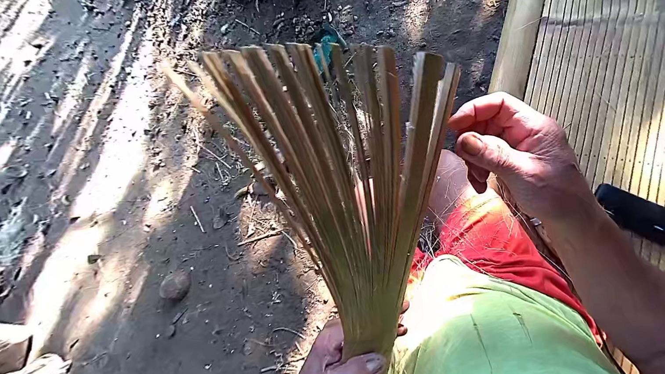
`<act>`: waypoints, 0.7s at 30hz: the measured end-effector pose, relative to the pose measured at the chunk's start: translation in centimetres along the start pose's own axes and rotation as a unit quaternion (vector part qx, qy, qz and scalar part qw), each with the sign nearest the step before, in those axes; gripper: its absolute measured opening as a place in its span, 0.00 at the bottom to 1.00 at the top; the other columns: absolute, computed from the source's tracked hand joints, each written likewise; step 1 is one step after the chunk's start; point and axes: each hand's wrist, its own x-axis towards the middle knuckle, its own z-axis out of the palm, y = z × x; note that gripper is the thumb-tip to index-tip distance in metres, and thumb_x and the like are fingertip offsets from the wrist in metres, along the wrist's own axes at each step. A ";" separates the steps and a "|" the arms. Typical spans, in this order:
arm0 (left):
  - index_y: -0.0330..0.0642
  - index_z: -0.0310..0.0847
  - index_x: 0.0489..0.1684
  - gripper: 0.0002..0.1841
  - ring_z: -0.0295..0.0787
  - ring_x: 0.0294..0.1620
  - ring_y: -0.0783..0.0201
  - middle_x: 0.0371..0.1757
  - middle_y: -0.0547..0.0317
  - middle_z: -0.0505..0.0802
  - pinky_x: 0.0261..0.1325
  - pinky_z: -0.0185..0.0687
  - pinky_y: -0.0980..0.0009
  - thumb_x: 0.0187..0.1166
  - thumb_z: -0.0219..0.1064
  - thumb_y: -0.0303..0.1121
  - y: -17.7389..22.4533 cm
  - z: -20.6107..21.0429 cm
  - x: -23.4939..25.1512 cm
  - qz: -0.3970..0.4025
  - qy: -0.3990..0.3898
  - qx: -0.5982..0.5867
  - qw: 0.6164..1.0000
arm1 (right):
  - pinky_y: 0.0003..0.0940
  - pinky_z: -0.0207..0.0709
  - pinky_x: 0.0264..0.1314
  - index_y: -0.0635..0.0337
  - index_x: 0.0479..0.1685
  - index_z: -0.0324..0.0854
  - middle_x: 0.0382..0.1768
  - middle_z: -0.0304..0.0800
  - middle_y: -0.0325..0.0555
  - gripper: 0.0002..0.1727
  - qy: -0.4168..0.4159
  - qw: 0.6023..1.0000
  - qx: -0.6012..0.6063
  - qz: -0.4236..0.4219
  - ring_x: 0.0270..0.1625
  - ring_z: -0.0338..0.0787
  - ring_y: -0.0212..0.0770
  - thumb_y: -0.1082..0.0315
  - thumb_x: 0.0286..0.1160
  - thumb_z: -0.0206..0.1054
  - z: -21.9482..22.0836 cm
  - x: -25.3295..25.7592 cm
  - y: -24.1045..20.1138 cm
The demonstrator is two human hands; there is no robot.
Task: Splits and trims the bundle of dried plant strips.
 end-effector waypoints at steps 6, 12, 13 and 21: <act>0.40 0.89 0.58 0.17 0.94 0.56 0.54 0.55 0.46 0.95 0.62 0.91 0.55 0.77 0.72 0.40 -0.9 -0.5 0.1 -0.006 -0.026 0.041 0.999 | 0.31 0.88 0.45 0.53 0.86 0.63 0.74 0.77 0.43 0.40 -0.019 0.983 -0.153 -0.098 0.54 0.88 0.38 0.44 0.79 0.69 -1.5 1.2 -2.4; 0.41 0.90 0.55 0.17 0.95 0.51 0.57 0.50 0.49 0.96 0.58 0.92 0.58 0.78 0.72 0.43 -1.3 -0.5 0.1 -0.013 -0.034 0.070 0.997 | 0.40 0.83 0.73 0.58 0.79 0.76 0.77 0.78 0.44 0.43 -0.064 0.957 -0.257 -0.120 0.77 0.79 0.43 0.31 0.77 0.62 -3.2 3.6 -4.0; 0.41 0.90 0.54 0.16 0.95 0.51 0.58 0.50 0.50 0.96 0.58 0.92 0.58 0.78 0.72 0.43 -1.3 -0.4 0.2 -0.013 -0.033 0.072 0.997 | 0.40 0.83 0.72 0.60 0.74 0.80 0.72 0.82 0.45 0.39 -0.055 0.954 -0.260 -0.141 0.74 0.82 0.42 0.34 0.79 0.62 -3.2 4.0 -4.0; 0.42 0.91 0.52 0.14 0.95 0.50 0.58 0.49 0.52 0.97 0.56 0.93 0.57 0.77 0.73 0.40 -1.4 -0.2 0.9 -0.041 -0.016 0.096 0.994 | 0.42 0.85 0.68 0.63 0.45 0.90 0.52 0.92 0.45 0.08 0.025 0.955 -0.147 -0.255 0.61 0.90 0.43 0.71 0.84 0.64 -3.3 4.5 -2.8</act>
